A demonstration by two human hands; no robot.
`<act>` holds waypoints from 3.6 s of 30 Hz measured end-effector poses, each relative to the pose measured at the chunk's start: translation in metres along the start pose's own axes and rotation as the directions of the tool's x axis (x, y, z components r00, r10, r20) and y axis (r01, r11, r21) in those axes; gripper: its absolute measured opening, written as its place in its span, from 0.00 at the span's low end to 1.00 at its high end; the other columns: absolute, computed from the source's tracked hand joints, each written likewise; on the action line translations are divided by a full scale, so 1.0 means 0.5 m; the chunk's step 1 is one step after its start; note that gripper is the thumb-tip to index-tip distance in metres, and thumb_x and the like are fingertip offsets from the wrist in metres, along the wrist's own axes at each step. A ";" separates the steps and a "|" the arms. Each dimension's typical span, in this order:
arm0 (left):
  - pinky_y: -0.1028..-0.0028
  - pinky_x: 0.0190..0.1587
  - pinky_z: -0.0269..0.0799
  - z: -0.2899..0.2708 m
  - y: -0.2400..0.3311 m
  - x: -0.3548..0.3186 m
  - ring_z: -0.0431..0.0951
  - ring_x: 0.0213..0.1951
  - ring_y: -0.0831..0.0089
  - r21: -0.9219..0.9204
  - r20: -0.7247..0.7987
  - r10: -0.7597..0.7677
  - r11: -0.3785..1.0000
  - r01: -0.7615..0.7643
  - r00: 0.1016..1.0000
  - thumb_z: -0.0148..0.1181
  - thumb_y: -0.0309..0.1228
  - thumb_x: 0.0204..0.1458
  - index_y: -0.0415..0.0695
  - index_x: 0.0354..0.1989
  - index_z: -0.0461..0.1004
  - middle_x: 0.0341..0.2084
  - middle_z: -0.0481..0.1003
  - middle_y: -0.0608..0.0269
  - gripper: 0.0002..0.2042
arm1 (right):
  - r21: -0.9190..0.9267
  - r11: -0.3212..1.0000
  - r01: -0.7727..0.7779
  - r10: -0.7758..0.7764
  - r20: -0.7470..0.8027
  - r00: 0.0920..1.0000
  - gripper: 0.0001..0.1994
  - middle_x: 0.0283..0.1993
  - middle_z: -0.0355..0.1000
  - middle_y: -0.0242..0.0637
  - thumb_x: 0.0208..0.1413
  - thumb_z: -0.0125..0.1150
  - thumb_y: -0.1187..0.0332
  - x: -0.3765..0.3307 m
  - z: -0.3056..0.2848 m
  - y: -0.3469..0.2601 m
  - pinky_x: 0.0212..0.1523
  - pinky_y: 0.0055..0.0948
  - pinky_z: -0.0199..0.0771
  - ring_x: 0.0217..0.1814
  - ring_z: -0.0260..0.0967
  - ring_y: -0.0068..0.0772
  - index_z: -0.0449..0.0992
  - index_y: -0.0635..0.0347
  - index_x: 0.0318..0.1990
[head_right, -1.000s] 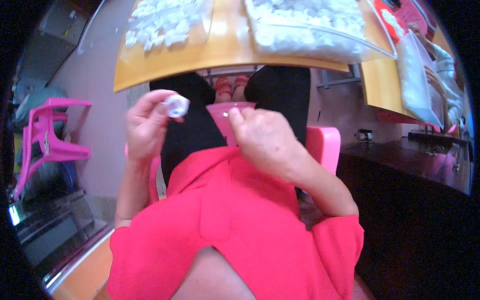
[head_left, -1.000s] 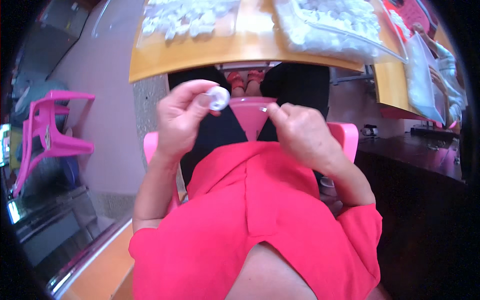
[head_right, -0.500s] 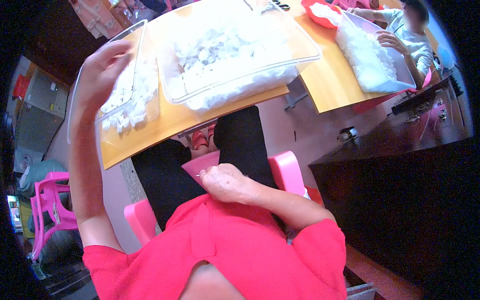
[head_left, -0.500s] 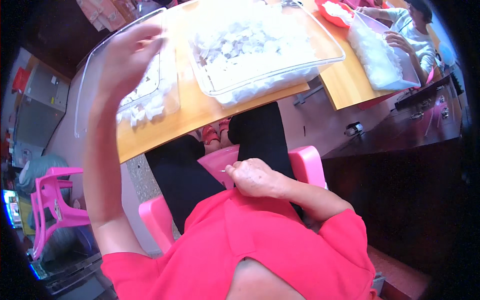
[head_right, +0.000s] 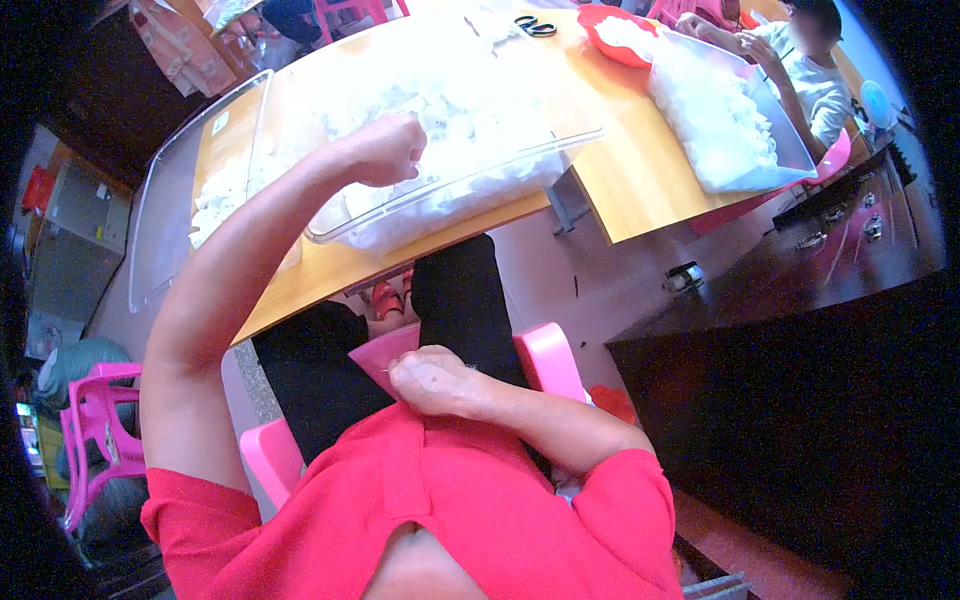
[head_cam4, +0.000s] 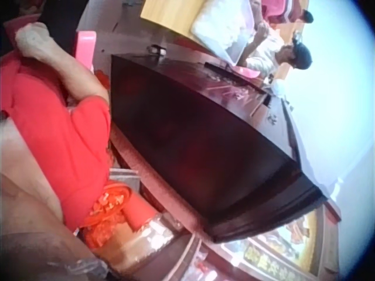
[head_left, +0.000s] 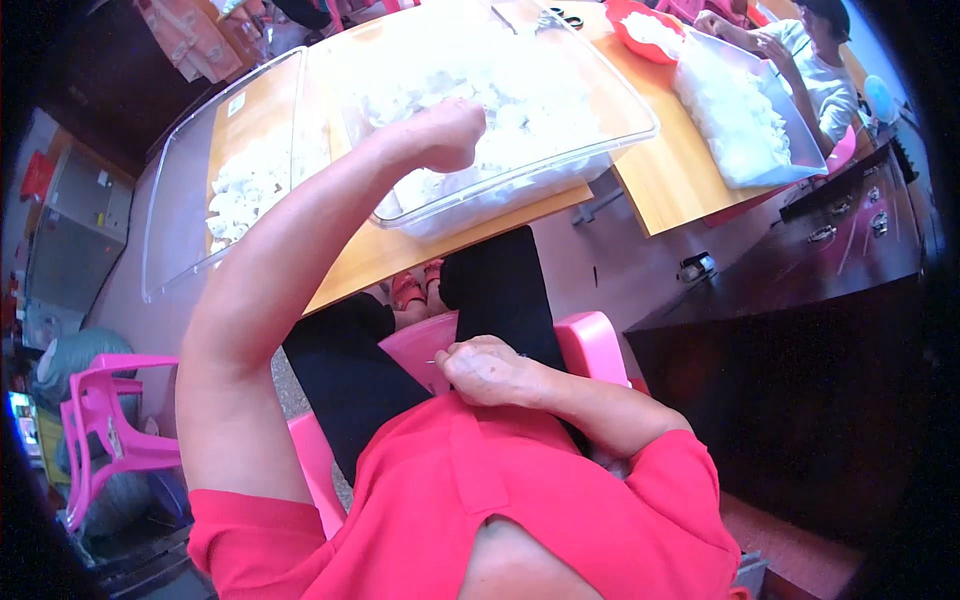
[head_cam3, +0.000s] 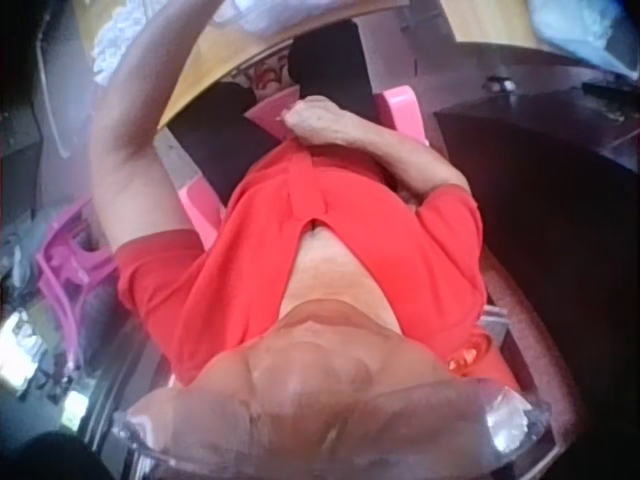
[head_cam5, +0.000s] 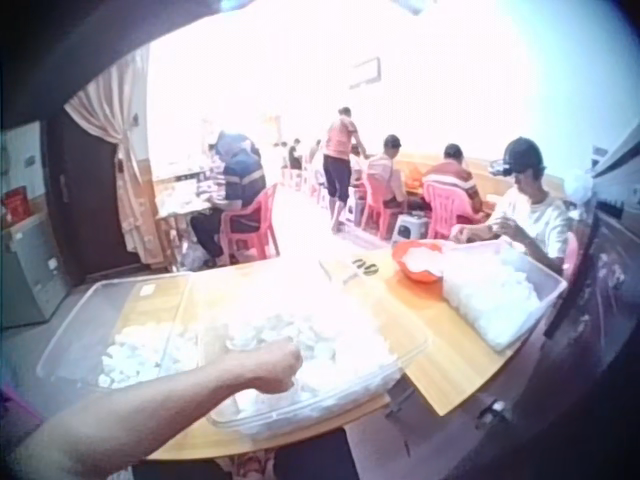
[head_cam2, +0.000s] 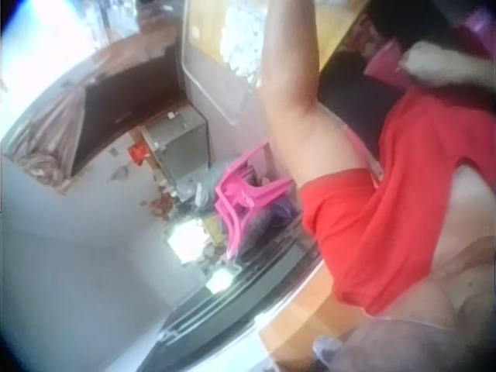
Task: The person picks up a white plastic component and a small metal pin by hand. They insert the pin into the component, press it into place, and then set the assembled part into a pink container before reaching for another component.
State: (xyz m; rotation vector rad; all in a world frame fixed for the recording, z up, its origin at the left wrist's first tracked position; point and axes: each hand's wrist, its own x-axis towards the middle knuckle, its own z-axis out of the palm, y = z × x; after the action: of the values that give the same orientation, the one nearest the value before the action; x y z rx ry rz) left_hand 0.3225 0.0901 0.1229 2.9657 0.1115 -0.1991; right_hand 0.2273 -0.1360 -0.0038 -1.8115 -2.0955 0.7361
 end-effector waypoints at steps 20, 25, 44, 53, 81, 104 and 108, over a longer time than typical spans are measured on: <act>0.79 0.28 0.73 0.214 0.110 -0.542 0.78 0.30 0.71 -0.819 -0.175 -0.507 -0.401 -0.410 0.844 0.54 0.21 0.56 0.33 0.47 0.72 0.32 0.76 0.54 0.11 | 0.799 0.581 0.155 0.312 -0.394 0.864 0.12 0.34 0.73 0.34 0.57 0.52 0.79 0.011 -0.083 -0.128 0.35 0.19 0.71 0.33 0.69 0.17 0.73 0.69 0.49; 0.80 0.30 0.72 0.239 0.119 -0.574 0.76 0.31 0.74 -0.934 -0.250 -0.549 -0.079 -0.348 0.798 0.56 0.20 0.54 0.35 0.47 0.73 0.35 0.75 0.58 0.12 | 0.686 0.697 0.210 0.245 -0.503 0.829 0.12 0.31 0.74 0.34 0.56 0.56 0.75 0.030 -0.070 -0.162 0.30 0.19 0.69 0.30 0.68 0.16 0.74 0.66 0.47; 0.79 0.48 0.70 0.296 0.170 -0.635 0.73 0.43 0.77 -0.915 -0.337 -0.637 0.047 -0.401 0.694 0.58 0.21 0.54 0.36 0.56 0.67 0.46 0.70 0.61 0.20 | 0.979 0.177 0.101 0.436 -0.170 0.884 0.09 0.28 0.73 0.27 0.60 0.56 0.72 0.051 -0.027 -0.225 0.23 0.14 0.63 0.26 0.64 0.11 0.76 0.66 0.43; 0.76 0.41 0.70 0.300 0.124 -0.675 0.74 0.39 0.73 -0.843 -0.316 -0.596 -0.181 -0.506 0.738 0.53 0.30 0.59 0.35 0.55 0.66 0.43 0.74 0.55 0.18 | 0.232 0.936 0.265 -0.109 -0.523 0.845 0.21 0.25 0.69 0.44 0.46 0.56 0.86 0.039 -0.029 -0.205 0.26 0.27 0.70 0.25 0.70 0.35 0.73 0.67 0.50; 0.79 0.38 0.71 0.307 0.144 -0.678 0.73 0.35 0.77 -0.846 -0.226 -0.608 -0.265 -0.462 0.761 0.50 0.32 0.61 0.36 0.53 0.70 0.36 0.75 0.60 0.16 | -0.049 0.971 0.233 -0.229 -0.461 0.857 0.20 0.22 0.65 0.41 0.42 0.57 0.79 0.039 -0.022 -0.212 0.21 0.35 0.70 0.22 0.68 0.39 0.71 0.72 0.47; 0.75 0.38 0.74 0.325 0.138 -0.665 0.76 0.37 0.71 -0.757 -0.132 -0.618 -0.442 -0.481 0.775 0.46 0.26 0.62 0.34 0.54 0.67 0.39 0.75 0.54 0.15 | 0.313 0.931 0.186 -0.025 -0.456 0.890 0.18 0.28 0.71 0.51 0.45 0.54 0.81 0.057 -0.010 -0.205 0.27 0.41 0.72 0.28 0.72 0.52 0.70 0.69 0.48; 0.72 0.40 0.76 0.321 0.139 -0.662 0.77 0.39 0.69 -0.737 -0.086 -0.636 -0.478 -0.479 0.767 0.47 0.25 0.61 0.34 0.54 0.67 0.41 0.75 0.52 0.14 | 0.078 0.995 0.057 -0.015 -0.457 0.889 0.19 0.26 0.69 0.46 0.45 0.55 0.79 0.049 -0.007 -0.214 0.27 0.40 0.72 0.27 0.71 0.48 0.71 0.68 0.48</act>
State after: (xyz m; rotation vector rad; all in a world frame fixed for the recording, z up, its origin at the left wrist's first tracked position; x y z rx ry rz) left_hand -0.0189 -0.0266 0.0232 0.7079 0.4151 0.6743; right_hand 0.1354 -0.1207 0.0540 -1.6899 -1.7509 0.3384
